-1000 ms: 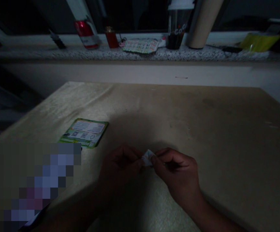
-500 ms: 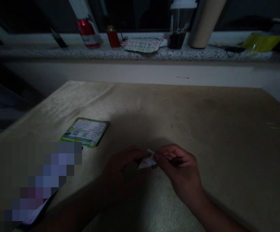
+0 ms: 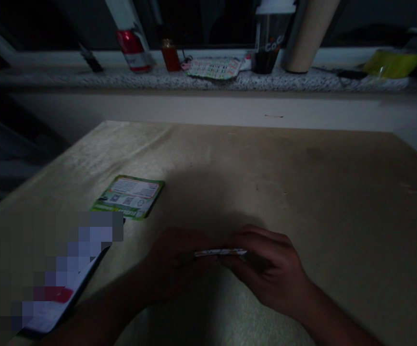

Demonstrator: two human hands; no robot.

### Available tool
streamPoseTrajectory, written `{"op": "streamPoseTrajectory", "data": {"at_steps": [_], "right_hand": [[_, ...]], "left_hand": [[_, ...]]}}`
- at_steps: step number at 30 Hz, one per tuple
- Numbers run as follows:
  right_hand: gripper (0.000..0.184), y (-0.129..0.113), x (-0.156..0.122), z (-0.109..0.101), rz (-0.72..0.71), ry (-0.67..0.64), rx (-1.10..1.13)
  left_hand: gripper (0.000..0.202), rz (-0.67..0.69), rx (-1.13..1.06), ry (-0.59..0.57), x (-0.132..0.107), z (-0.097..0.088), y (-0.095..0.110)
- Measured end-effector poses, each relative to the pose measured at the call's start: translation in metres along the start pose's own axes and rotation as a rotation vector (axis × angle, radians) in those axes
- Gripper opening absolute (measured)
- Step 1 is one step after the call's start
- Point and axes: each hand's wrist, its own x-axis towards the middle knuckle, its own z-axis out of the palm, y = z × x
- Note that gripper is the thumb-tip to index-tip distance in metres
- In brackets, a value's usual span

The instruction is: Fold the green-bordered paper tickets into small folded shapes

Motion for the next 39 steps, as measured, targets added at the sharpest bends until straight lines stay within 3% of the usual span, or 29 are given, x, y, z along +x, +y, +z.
{"op": "streamPoseTrajectory", "data": {"at_steps": [5, 10, 15, 22, 31, 39], "right_hand": [[0.021, -0.0031, -0.0005, 0.0014, -0.048, -0.004, -0.024], [0.020, -0.0027, -0.0003, 0.0018, -0.068, -0.012, -0.048], [0.018, -0.0024, 0.0007, 0.0025, -0.087, -0.006, -0.054], [0.017, -0.0032, 0.0027, 0.0027, -0.099, -0.019, -0.020], [0.019, -0.0079, 0.0038, 0.0042, 0.031, 0.025, -0.009], [0.015, -0.0047, 0.0041, 0.0015, 0.080, 0.049, -0.016]], "left_hand": [[0.015, 0.089, 0.056, 0.023, -0.0001, -0.0005, 0.0003], [0.014, 0.245, 0.051, 0.159, 0.0022, 0.0001, 0.0004], [0.008, 0.285, 0.067, 0.217, 0.0049, 0.0012, 0.0016], [0.005, 0.255, 0.171, 0.186, 0.0017, 0.0022, 0.0008], [0.013, 0.253, 0.324, 0.250, -0.0015, 0.0045, 0.0026], [0.004, 0.073, 0.059, 0.232, 0.0046, -0.0029, -0.0006]]}}
